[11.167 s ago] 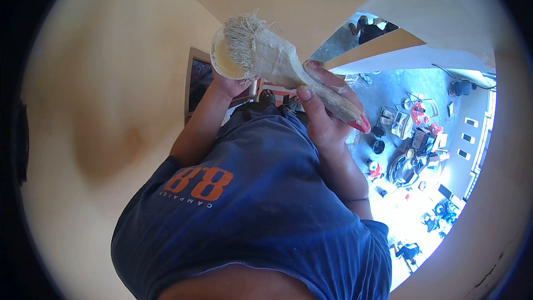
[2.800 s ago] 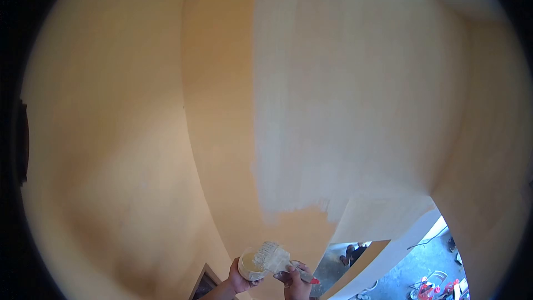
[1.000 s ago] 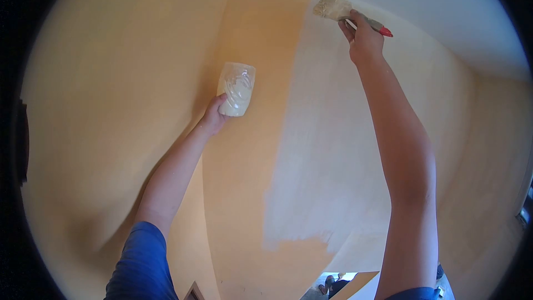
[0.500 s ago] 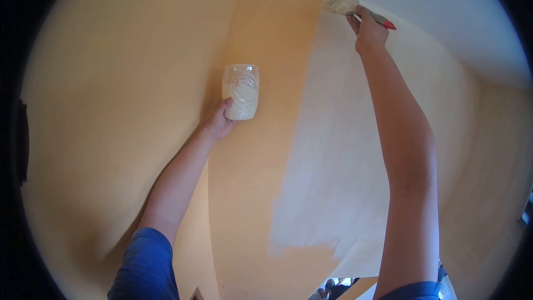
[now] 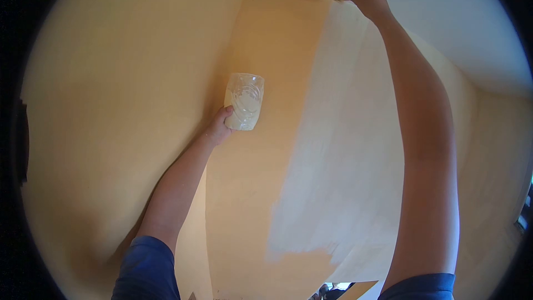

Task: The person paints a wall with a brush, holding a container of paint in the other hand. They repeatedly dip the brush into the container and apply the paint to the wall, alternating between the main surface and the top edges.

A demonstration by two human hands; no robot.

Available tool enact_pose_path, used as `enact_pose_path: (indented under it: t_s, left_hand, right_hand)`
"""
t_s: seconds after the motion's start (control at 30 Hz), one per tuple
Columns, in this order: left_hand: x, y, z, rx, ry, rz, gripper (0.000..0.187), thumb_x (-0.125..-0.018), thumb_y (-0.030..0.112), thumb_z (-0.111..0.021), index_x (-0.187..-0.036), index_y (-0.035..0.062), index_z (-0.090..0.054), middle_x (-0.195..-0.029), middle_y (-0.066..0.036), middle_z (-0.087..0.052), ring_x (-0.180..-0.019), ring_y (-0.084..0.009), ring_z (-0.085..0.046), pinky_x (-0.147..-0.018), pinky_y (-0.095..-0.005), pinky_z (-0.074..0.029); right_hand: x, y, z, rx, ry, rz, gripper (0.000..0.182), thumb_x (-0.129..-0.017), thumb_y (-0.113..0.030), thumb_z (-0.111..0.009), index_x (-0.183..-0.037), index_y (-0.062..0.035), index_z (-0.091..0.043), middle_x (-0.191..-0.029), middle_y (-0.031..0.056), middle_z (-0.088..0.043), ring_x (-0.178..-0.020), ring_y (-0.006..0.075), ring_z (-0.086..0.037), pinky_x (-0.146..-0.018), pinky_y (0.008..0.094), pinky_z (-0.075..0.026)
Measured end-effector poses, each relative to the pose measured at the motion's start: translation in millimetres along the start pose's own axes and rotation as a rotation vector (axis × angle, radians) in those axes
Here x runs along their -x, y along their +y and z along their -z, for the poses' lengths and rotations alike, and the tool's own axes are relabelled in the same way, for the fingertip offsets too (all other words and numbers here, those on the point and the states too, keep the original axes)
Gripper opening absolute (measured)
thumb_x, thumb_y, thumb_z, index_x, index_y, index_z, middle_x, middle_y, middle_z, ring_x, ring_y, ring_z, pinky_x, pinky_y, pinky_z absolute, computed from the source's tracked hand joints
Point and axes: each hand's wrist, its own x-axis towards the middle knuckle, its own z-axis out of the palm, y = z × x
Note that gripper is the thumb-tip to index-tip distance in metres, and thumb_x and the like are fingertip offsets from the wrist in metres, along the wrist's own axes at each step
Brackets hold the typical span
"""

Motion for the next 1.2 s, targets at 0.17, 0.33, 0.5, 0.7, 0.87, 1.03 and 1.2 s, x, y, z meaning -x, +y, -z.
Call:
enact_pose_path:
  t_s: [0.17,0.33,0.5,0.7,0.87,1.03,1.2]
  left_hand:
    - [-2.9,-4.5,5.6,-0.003,0.013,0.019,0.067,-0.075,0.04,-0.066,-0.125,0.0016,-0.041,-0.118,-0.009,-0.054,-0.112,-0.0205,-0.051,-0.097,-0.0368,-0.04]
    - [0.9,1.6,-2.6,-0.005,-0.01,0.026,0.067,-0.076,0.04,-0.066,-0.125,0.0015,-0.042,-0.118,-0.009,-0.054,-0.112,-0.0202,-0.051,-0.097,-0.0365,-0.04]
    - [-2.0,-1.4,2.3,-0.008,-0.021,0.021,0.066,-0.076,0.039,-0.065,-0.125,0.0016,-0.042,-0.118,-0.009,-0.054,-0.112,-0.0201,-0.05,-0.098,-0.0364,-0.039]
    - [-2.7,-3.4,2.2,0.004,-0.023,0.035,0.064,-0.077,0.038,-0.065,-0.125,0.0022,-0.043,-0.119,-0.008,-0.054,-0.112,-0.0201,-0.051,-0.096,-0.0368,-0.04]
    - [-2.6,-4.1,2.3,-0.012,-0.007,0.035,0.063,-0.077,0.038,-0.065,-0.124,0.0021,-0.044,-0.119,-0.008,-0.054,-0.112,-0.0201,-0.051,-0.096,-0.0381,-0.04]
    - [-2.9,-3.4,2.3,-0.015,-0.018,0.026,0.062,-0.077,0.037,-0.065,-0.124,0.0018,-0.044,-0.119,-0.008,-0.054,-0.111,-0.0201,-0.051,-0.096,-0.0386,-0.04]
    - [-3.3,-3.5,1.0,-0.014,0.017,0.021,0.06,-0.079,0.035,-0.064,-0.124,0.001,-0.044,-0.118,-0.009,-0.054,-0.111,-0.02,-0.051,-0.095,-0.0372,-0.041]
  right_hand:
    - [-13.2,5.3,16.1,0.352,-0.165,-0.013,0.026,-0.077,-0.016,-0.065,-0.102,-0.0095,-0.066,-0.085,0.0022,-0.065,-0.076,0.0107,-0.057,-0.073,0.0257,-0.046]
    - [-22.6,19.6,20.2,0.301,-0.18,-0.035,0.027,-0.077,-0.015,-0.065,-0.103,-0.0107,-0.066,-0.084,0.0023,-0.065,-0.076,0.011,-0.056,-0.074,0.0263,-0.046]
    - [-18.4,9.6,12.7,0.214,-0.182,-0.073,0.026,-0.078,-0.013,-0.066,-0.103,-0.0088,-0.066,-0.089,0.0021,-0.065,-0.081,0.0106,-0.058,-0.077,0.0249,-0.045]
    - [-21.6,-14.0,-24.4,-0.12,-0.167,-0.032,0.028,-0.077,-0.013,-0.068,-0.102,-0.0036,-0.065,-0.091,0.0026,-0.065,-0.085,0.0111,-0.059,-0.081,0.0247,-0.045]
    - [-37.1,-12.7,-67.9,-0.267,-0.195,0.014,0.028,-0.075,-0.016,-0.07,-0.101,-0.0048,-0.066,-0.088,0.0009,-0.065,-0.084,0.0093,-0.058,-0.076,0.0231,-0.045]
    - [-42.9,-35.8,-102.9,-0.238,-0.152,-0.023,0.026,-0.076,-0.016,-0.07,-0.1,-0.0067,-0.067,-0.086,-0.0007,-0.065,-0.082,0.0076,-0.057,-0.07,0.0212,-0.044]
    - [-42.4,-30.3,-119.2,-0.237,-0.133,0.0,0.025,-0.076,-0.014,-0.069,-0.099,-0.0071,-0.067,-0.086,-0.0006,-0.065,-0.08,0.0075,-0.057,-0.068,0.0209,-0.045]
